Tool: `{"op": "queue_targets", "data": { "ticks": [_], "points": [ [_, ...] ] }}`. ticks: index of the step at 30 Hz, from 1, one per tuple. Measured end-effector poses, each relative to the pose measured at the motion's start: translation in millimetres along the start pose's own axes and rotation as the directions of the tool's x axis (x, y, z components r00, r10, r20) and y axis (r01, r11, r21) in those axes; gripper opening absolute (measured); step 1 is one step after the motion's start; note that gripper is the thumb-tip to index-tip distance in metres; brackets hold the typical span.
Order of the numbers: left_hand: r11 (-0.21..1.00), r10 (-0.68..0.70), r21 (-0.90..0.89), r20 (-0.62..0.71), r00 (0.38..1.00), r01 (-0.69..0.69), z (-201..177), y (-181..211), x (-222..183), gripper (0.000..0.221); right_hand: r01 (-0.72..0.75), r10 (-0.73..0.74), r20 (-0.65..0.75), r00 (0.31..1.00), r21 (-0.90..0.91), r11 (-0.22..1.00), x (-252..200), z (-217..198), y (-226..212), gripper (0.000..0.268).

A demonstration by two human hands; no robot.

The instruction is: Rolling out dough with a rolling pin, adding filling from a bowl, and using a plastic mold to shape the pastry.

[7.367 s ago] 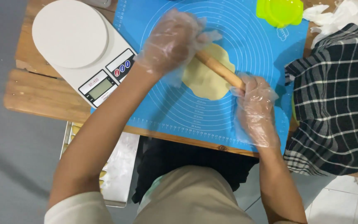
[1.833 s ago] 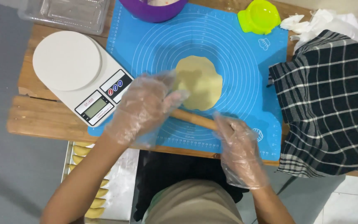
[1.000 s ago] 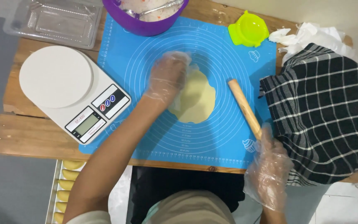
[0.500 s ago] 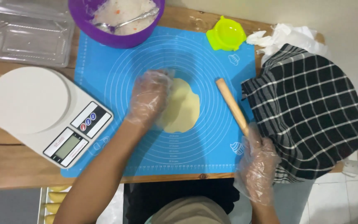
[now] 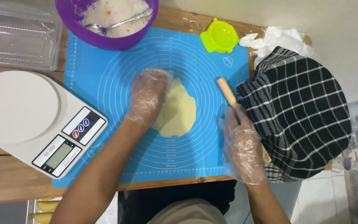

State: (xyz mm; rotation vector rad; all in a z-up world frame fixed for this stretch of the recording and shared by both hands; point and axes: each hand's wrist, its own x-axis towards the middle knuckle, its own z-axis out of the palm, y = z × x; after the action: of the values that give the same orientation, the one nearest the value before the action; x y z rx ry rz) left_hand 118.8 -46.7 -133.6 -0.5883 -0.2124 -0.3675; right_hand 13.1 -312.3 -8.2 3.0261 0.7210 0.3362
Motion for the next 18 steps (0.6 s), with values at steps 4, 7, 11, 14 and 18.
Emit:
{"op": "queue_targets", "data": {
  "ticks": [4,7,11,14,18],
  "points": [
    [0.982,0.189,0.046,-0.161,0.969,-0.184,-11.4,1.0,7.2,0.029,0.012,-0.009,-0.049,0.999,0.066,0.998,7.8,12.9,7.5,0.043],
    [0.973,0.22,0.119,-0.218,0.951,-0.198,6.2,-7.9,5.2,0.03,0.006,0.004,-0.089,0.996,0.113,0.994,15.6,23.3,6.2,0.042],
    [0.963,0.255,0.137,-0.18,0.95,-0.232,-19.7,-1.1,3.5,0.031,-0.004,0.024,-0.139,0.99,0.146,0.989,77.8,39.4,17.7,0.043],
    [0.966,0.234,0.151,-0.184,0.955,-0.207,5.6,-13.3,6.0,0.036,-0.013,0.047,-0.179,0.983,0.189,0.982,149.6,51.8,40.9,0.044],
    [0.962,-0.145,-0.235,-0.008,0.989,0.139,-17.4,10.4,7.4,0.014,-0.11,0.087,-0.276,0.957,-0.066,0.992,205.0,186.6,170.5,0.019]
  ]
}}
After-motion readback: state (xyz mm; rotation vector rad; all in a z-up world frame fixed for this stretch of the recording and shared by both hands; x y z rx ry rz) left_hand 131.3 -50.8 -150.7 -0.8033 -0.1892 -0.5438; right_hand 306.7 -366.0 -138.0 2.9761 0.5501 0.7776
